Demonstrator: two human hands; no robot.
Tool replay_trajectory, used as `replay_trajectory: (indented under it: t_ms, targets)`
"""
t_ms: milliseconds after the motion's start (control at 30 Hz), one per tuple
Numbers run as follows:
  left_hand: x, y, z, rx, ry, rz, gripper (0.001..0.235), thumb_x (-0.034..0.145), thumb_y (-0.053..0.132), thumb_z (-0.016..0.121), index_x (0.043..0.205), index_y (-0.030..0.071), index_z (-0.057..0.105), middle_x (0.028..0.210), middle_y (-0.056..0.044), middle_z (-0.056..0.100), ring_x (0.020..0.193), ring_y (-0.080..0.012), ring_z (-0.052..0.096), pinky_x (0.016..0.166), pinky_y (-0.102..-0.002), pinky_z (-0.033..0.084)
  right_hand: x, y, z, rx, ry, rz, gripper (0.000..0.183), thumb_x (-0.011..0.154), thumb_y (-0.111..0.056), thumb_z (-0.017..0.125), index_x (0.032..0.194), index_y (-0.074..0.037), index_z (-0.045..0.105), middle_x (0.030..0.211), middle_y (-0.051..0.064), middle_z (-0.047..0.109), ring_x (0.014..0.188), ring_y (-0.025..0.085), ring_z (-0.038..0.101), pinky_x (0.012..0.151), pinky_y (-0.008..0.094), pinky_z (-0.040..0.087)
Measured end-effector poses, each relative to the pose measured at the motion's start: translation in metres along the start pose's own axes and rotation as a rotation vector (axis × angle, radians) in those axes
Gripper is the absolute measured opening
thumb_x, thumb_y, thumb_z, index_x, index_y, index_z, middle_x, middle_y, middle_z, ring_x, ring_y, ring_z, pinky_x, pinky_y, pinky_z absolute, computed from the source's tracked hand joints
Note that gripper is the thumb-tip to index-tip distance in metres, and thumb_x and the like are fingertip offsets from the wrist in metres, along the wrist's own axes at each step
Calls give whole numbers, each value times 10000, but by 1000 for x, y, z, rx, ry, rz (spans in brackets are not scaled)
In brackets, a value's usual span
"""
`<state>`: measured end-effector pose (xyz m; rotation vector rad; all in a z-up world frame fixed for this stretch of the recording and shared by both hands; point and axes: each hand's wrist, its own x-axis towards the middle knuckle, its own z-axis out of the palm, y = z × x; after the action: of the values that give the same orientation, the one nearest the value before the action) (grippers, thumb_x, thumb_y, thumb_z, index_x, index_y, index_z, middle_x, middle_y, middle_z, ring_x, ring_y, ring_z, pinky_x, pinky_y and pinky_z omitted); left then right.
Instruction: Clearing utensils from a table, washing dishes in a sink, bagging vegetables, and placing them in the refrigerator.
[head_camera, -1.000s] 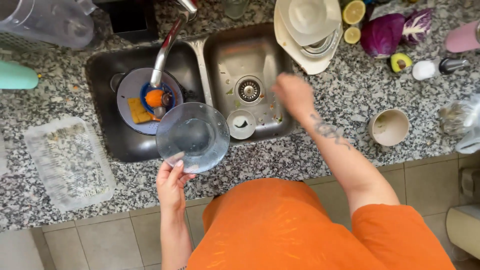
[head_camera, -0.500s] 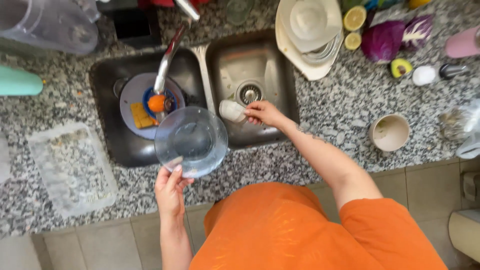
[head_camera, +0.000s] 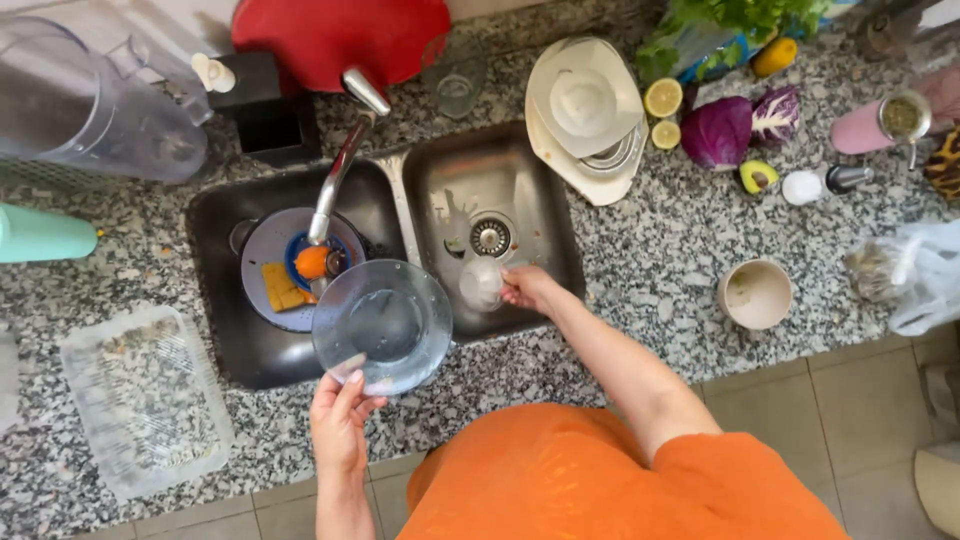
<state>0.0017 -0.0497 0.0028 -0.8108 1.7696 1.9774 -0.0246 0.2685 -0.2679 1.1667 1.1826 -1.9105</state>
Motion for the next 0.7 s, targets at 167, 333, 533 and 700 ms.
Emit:
replay_trajectory:
  t_ms: [167, 333, 533, 700]
  targets:
    - [15, -13, -1, 0, 2, -21, 286, 840, 108, 594, 1116, 30, 611, 991, -100, 638, 714, -179, 580, 583, -279, 531, -138, -79, 29, -393, 37, -461, 124, 891, -170, 606, 868, -51, 634, 617, 57, 614, 483, 97, 542, 423, 200, 423]
    - [22, -41, -11, -133, -29, 4, 288, 839, 100, 628, 1112, 10, 599, 879, -75, 584, 642, -168, 651, 572, -291, 600, -188, -146, -8, -1010, 624, -1284, 50, 900, -229, 726, 906, -230, 675, 826, -39, 668, 789, 154, 629, 742, 266, 486]
    - [17, -36, 3, -187, -74, -10, 286, 835, 91, 633, 1109, 12, 609, 888, -71, 591, 626, -162, 648, 562, -301, 606, -121, -191, -80, -1037, 876, -1367, 111, 907, -181, 792, 978, -193, 708, 790, -2, 680, 738, 190, 638, 676, 292, 497]
    - [1, -15, 15, -148, -62, 3, 211, 831, 84, 615, 1017, -3, 568, 811, -63, 552, 564, -205, 662, 479, -277, 586, -151, -195, -53, -963, 836, -1378, 328, 874, -91, 793, 1158, -149, 639, 751, 72, 657, 639, 213, 616, 608, 306, 493]
